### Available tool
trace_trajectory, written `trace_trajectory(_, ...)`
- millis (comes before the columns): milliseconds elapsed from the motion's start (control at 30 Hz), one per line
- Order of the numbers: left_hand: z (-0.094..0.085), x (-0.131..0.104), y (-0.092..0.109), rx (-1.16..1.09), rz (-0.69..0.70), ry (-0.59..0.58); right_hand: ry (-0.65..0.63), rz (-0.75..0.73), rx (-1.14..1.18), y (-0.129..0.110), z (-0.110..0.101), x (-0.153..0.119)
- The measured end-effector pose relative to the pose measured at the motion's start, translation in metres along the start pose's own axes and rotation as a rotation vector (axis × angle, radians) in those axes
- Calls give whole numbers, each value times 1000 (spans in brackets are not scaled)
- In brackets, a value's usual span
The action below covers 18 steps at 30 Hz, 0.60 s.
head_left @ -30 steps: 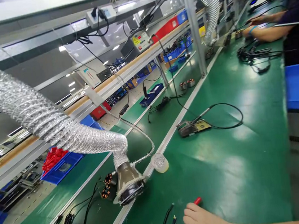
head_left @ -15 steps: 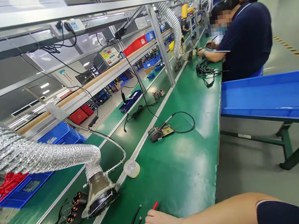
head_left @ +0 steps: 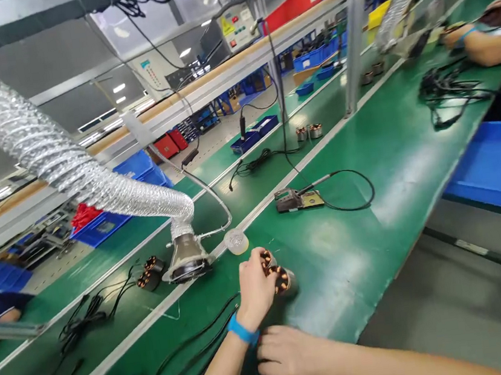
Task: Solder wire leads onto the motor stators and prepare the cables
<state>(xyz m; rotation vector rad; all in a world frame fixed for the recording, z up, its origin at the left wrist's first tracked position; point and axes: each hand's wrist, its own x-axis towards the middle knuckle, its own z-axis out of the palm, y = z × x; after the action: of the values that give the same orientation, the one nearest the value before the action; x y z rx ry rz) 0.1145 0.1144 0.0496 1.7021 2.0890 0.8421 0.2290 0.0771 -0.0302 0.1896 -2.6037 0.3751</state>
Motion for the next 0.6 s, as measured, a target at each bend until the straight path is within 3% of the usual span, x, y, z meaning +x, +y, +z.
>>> trace_trajectory(67, 6, 12, 1, 6, 13, -12, 92, -60, -32, 2, -16, -3)
trace_trajectory(167, -11, 11, 2, -234, -4, 46, 365, -48, -19, 12, -45, -2)
trace_trajectory(233, -32, -2, 4, -610, -29, 63, 575, 17, -4, 21, -64, 3)
trace_trajectory(300, -51, -20, 8, -1107, -58, 6, 712, 118, 25, 31, -78, 12)
trace_trajectory(400, -64, -49, 12, -1659, -108, -49, 744, 161, 41, 39, -85, 31)
trace_trajectory(600, -60, -77, 7, -1835, -137, 41, 747, 176, 80, 30, -76, 64)
